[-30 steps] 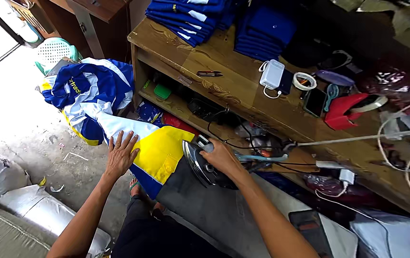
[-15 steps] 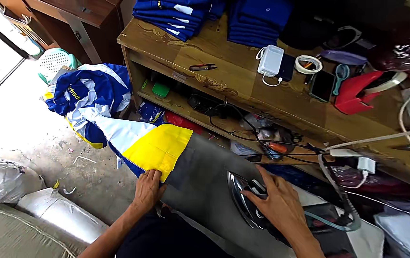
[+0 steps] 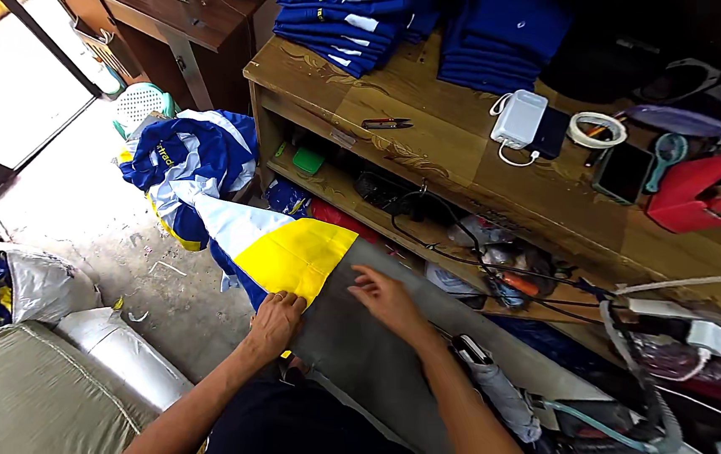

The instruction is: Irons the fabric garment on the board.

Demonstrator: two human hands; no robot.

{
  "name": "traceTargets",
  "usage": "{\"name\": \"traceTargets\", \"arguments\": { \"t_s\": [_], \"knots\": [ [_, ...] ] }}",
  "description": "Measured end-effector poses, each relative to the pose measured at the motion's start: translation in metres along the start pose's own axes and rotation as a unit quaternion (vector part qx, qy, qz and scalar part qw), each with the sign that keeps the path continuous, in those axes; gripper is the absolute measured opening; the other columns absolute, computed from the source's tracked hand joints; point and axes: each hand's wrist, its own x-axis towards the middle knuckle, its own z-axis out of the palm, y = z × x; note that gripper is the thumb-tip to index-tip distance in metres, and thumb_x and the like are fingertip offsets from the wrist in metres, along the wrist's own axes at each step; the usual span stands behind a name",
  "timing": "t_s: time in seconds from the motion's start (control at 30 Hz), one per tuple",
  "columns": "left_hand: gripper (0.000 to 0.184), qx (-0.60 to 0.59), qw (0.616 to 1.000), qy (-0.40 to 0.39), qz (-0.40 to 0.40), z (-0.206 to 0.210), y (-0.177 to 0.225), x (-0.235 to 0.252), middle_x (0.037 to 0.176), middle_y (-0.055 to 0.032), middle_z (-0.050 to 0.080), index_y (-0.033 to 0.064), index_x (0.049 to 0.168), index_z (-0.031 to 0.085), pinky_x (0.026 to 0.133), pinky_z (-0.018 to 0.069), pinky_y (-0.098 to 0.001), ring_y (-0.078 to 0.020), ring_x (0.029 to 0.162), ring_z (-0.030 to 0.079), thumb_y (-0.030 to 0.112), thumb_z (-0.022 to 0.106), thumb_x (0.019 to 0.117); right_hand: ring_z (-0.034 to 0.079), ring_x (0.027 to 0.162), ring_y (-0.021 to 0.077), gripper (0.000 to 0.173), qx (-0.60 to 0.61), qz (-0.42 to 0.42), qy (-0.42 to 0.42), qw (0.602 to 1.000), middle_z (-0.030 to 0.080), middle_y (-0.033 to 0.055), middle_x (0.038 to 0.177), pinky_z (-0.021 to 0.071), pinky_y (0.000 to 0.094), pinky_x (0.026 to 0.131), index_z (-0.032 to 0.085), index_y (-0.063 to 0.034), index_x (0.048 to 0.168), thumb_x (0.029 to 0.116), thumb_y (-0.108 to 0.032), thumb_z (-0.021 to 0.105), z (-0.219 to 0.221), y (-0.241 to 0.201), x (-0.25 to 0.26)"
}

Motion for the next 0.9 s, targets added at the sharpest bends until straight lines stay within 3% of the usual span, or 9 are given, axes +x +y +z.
{"name": "traceTargets", "arguments": {
  "t_s": [0.07,0.13,0.2,0.27,0.4,0.5,0.6,0.73,0.9],
  "knots": [
    [0.034,-0.007,1.000,-0.006,0.014,-0.008,0.003,0.000,0.091,-0.0144,0.072,0.0042,0.090,0.072,0.084,0.0537,-0.0509,-0.0333,0.095,0.070,0.036,0.062,0.0970,0.068,0.112,0.0338,0.050,-0.104,-0.013,0.074,0.992,0.069,0.0194,0.124,0.0556,0.0526,0.096,0.061,-0.0051,0.139,0.0990,-0.036,0.066,-0.045,0.020,-0.034],
    [0.037,-0.001,0.992,0.122,0.032,-0.009,0.007,0.006,0.082,-0.0107,0.069,0.0078,0.084,0.071,0.078,0.0550,-0.0470,-0.0309,0.087,0.068,0.042,0.061,0.0968,0.062,0.119,0.0447,0.062,-0.175,0.002,0.090,0.981,0.067,0.0241,0.126,0.0487,0.0642,0.100,0.065,-0.0039,0.134,0.0934,-0.051,0.067,-0.082,0.047,-0.075],
    [0.040,0.018,0.982,0.184,0.025,-0.006,0.009,0.021,0.113,-0.0109,0.072,0.0115,0.108,0.074,0.098,0.0511,-0.0521,-0.0319,0.113,0.067,0.047,0.057,0.0993,0.063,0.115,0.0486,0.075,-0.188,0.058,0.030,0.980,0.067,0.0274,0.122,0.0481,0.0691,0.097,0.064,-0.0025,0.135,0.0893,-0.062,0.066,-0.101,0.070,-0.111],
    [0.058,0.034,0.991,0.128,0.021,0.013,0.004,0.037,0.154,-0.0089,0.054,0.0165,0.144,0.060,0.119,0.0306,-0.0624,-0.0339,0.146,0.044,0.055,0.046,0.1025,0.070,0.105,0.0427,0.080,-0.150,0.107,-0.025,0.983,0.071,0.0243,0.117,0.0525,0.0659,0.091,0.057,-0.0078,0.144,0.0887,-0.065,0.065,-0.098,0.086,-0.136],
    [0.073,0.021,0.998,0.049,0.036,0.036,-0.003,0.043,0.169,-0.0061,0.031,0.0230,0.159,0.041,0.123,0.0123,-0.0674,-0.0341,0.158,0.020,0.066,0.041,0.1000,0.070,0.069,0.0301,0.075,-0.081,0.118,0.015,0.990,0.072,0.0191,0.102,0.0575,0.0538,0.063,0.047,-0.0182,0.153,0.0929,-0.061,0.058,-0.074,0.109,-0.154],
    [0.056,-0.080,0.980,0.180,0.020,0.018,-0.009,0.016,0.154,-0.0104,0.053,0.0163,0.143,0.059,0.121,0.0304,-0.0608,-0.0345,0.149,0.040,0.051,0.056,0.0996,0.071,0.073,0.0346,0.064,-0.112,0.093,0.042,0.989,0.073,0.0204,0.100,0.0559,0.0580,0.067,0.052,-0.0125,0.148,0.0971,-0.050,0.059,-0.063,0.096,-0.151],
    [0.035,-0.156,0.931,0.300,-0.139,0.013,-0.034,-0.024,0.110,-0.0196,0.069,-0.0001,0.106,0.069,0.099,0.0498,-0.0566,-0.0381,0.112,0.064,0.033,0.067,0.0948,0.074,0.091,0.0348,0.062,-0.140,0.038,0.040,0.989,0.075,0.0166,0.109,0.0565,0.0603,0.079,0.057,-0.0131,0.145,0.0971,-0.053,0.057,-0.053,0.055,-0.135],
    [0.065,-0.256,0.894,0.078,-0.361,0.012,-0.060,-0.064,0.087,-0.0161,0.067,0.0001,0.099,0.068,0.079,0.0537,-0.0561,-0.0327,0.084,0.067,0.064,0.056,0.0957,0.074,0.086,0.0275,0.058,-0.154,-0.070,-0.009,0.986,0.076,0.0108,0.103,0.0585,0.0533,0.074,0.060,-0.0212,0.144,0.1014,-0.059,0.050,-0.046,-0.015,-0.079],
    [0.067,-0.357,0.865,-0.116,-0.332,0.048,-0.058,-0.069,0.084,-0.0132,0.071,0.0047,0.090,0.073,0.084,0.0526,-0.0604,-0.0303,0.084,0.069,0.071,0.061,0.0895,0.072,0.089,0.0330,0.056,-0.198,-0.161,-0.123,0.959,0.074,0.0133,0.101,0.0562,0.0556,0.078,0.055,-0.0228,0.146,0.1001,-0.054,0.056,-0.007,-0.098,0.016]
  ]
}}
